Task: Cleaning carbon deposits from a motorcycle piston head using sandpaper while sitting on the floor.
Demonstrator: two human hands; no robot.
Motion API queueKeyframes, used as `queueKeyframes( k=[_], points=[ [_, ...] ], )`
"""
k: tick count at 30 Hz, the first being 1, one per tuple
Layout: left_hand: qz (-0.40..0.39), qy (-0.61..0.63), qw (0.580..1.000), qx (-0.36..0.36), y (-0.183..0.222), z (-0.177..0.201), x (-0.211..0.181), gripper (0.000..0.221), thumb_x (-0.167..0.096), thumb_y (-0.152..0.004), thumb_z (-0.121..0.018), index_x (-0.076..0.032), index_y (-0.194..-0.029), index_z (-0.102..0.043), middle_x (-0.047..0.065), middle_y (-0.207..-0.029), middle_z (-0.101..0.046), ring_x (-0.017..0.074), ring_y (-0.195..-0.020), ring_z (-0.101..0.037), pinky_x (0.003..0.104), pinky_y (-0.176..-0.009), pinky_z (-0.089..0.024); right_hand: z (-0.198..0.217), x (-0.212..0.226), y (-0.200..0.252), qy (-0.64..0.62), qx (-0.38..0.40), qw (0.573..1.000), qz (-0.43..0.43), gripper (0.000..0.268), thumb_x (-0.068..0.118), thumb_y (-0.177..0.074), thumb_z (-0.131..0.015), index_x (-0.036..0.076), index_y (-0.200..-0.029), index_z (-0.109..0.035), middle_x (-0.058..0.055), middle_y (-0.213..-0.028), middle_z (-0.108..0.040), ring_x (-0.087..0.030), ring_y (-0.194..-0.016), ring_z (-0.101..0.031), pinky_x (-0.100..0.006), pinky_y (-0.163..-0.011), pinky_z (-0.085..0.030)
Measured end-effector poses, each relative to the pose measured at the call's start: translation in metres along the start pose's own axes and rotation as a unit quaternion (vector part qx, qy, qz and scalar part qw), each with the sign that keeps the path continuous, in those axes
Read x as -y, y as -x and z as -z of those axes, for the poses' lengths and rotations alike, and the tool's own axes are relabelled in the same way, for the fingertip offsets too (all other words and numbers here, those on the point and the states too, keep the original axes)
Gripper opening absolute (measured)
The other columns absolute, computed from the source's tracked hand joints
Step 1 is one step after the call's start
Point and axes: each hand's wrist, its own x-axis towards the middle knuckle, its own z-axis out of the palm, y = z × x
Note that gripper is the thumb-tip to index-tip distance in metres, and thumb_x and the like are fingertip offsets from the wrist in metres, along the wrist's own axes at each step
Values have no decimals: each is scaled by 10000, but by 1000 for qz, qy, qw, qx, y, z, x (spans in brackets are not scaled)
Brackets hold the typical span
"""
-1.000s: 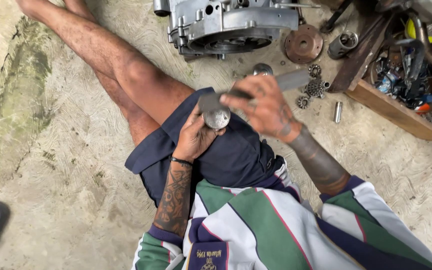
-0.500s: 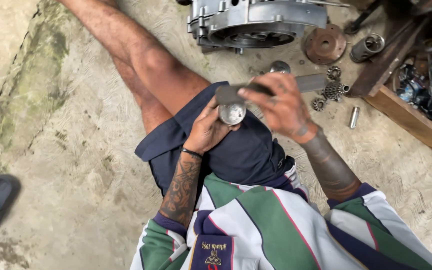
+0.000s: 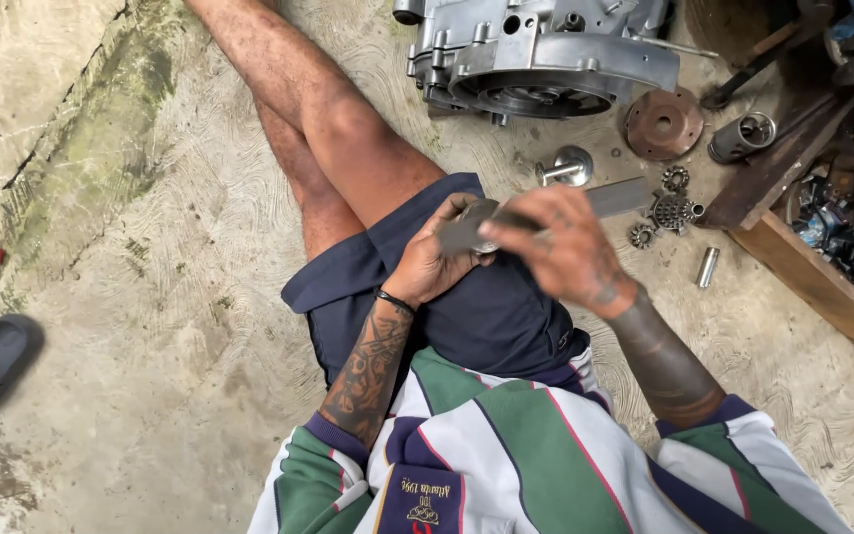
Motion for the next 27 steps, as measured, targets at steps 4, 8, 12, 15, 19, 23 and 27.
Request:
queueKeyframes(
  k=[4,8,12,15,19,23,27],
  points=[
    [-11,2,1000,-7,1,0,7,331,-54,-1048,-457,-15,-1377,-437,253,-1155,-620,340,-978,-683,467,-829,-627,-1,-9,6,47,-4,999,2,327,96,-1018,-620,185,-1311,-735,-173,-1281,-657,-375,-1144,-614,-532,-992,-461],
    [-17,-2,1000,4,-1,5,5,276,-62,-1055,-468,37,-1313,-463,244,-1109,-631,314,-950,-692,440,-793,-624,8,14,-7,-5,59,998,-19,316,97,-1021,-620,208,-1290,-744,-143,-1361,-633,-357,-1175,-609,-554,-1008,-450],
    [-13,-5,1000,7,0,-8,4,347,-30,-1038,-520,30,-1377,-482,267,-1149,-654,359,-994,-714,505,-867,-628,-2,-1,9,38,4,998,-50,279,153,-1030,-636,188,-1273,-768,-148,-1261,-661,-388,-1146,-625,-528,-978,-472],
    [-19,3,1000,8,0,-8,3,343,-5,-1025,-546,54,-1360,-505,288,-1157,-668,382,-1010,-721,520,-882,-624,-2,9,9,16,22,999,-38,291,142,-1007,-650,217,-1264,-765,-148,-1258,-669,-386,-1148,-629,-541,-989,-471],
    [-6,7,1000,11,-3,-14,2,355,10,-1020,-553,43,-1371,-514,267,-1183,-679,346,-1020,-736,523,-922,-624,21,9,-19,-3,3,995,-101,319,60,-1048,-634,107,-1349,-727,-196,-1292,-628,-445,-1169,-599,-571,-970,-482],
    [-24,19,1000,-4,5,-11,2,343,19,-995,-607,26,-1334,-555,259,-1202,-692,361,-1056,-728,512,-922,-633,-1,8,9,-30,27,998,-53,319,109,-976,-681,194,-1271,-764,-165,-1273,-659,-402,-1170,-612,-553,-975,-472],
    [-4,-7,1000,1,1,-11,3,380,-19,-1029,-564,44,-1401,-516,251,-1148,-703,320,-991,-742,557,-955,-604,3,-9,9,9,19,998,-64,322,91,-1010,-652,152,-1312,-745,-197,-1268,-658,-437,-1166,-608,-568,-999,-469]
  ],
)
